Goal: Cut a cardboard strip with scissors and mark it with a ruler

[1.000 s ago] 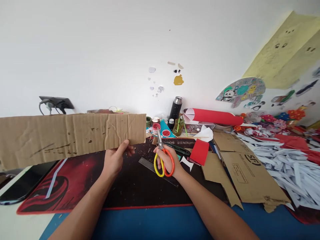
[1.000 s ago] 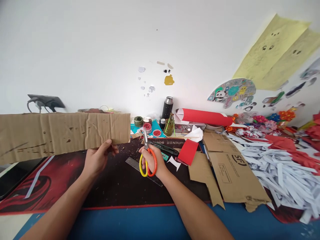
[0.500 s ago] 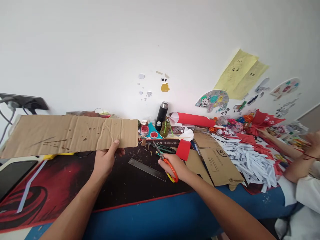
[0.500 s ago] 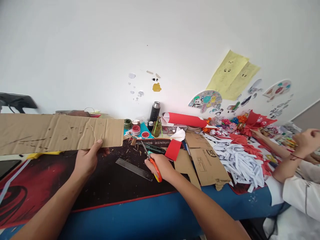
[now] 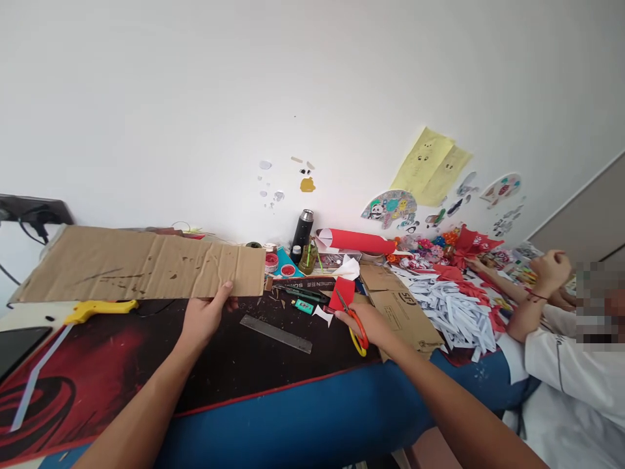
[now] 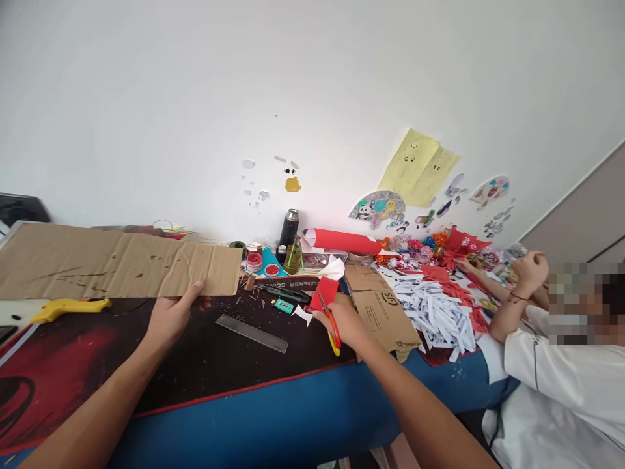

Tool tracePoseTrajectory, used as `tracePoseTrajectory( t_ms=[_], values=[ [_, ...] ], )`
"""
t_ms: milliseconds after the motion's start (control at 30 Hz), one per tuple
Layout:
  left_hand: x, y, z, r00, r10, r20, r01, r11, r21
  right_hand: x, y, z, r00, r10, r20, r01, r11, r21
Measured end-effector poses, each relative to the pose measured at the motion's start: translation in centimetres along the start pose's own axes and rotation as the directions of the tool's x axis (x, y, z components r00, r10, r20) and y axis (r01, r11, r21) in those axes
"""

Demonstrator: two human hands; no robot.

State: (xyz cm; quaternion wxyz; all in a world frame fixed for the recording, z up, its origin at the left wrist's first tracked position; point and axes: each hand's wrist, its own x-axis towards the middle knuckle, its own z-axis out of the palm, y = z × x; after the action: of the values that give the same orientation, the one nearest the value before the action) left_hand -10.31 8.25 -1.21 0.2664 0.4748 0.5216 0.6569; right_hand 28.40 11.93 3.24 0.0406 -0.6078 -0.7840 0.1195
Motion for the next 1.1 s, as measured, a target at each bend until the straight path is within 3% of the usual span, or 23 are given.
tracePoseTrajectory(
  t_ms=[167,333,533,767,1100],
  values=[
    [-0.1,0.2,0.0,1.0,0.017,0.003,-0.017,1.0,-0.001,1.3,1.4,-1.2,1.0,0.014,-0.027,-0.015,1.0,-0.025],
    [-0.2,0.3,0.0,1.0,0.019,0.017,-0.019,1.0,-0.006,1.4,2.2,-2.3,0.993,0.1,-0.056,-0.107,0.985,-0.138],
    [-0.2,0.3,0.0,1.0,0.006,0.009,-0.006,1.0,-0.001,1.1,1.8,-1.7,0.984,0.175,-0.015,-0.173,0.944,-0.281],
    [-0.1,0.0,-0.1,1.0,-0.001,0.022,0.001,1.0,0.001,1.1,1.6,-0.9,0.984,0.169,0.053,-0.144,0.938,-0.316],
    [-0.1,0.0,0.0,1.0,0.013,0.027,-0.013,1.0,-0.007,0.4,1.8,-2.3,0.985,0.131,0.111,-0.097,0.957,-0.273]
  ],
)
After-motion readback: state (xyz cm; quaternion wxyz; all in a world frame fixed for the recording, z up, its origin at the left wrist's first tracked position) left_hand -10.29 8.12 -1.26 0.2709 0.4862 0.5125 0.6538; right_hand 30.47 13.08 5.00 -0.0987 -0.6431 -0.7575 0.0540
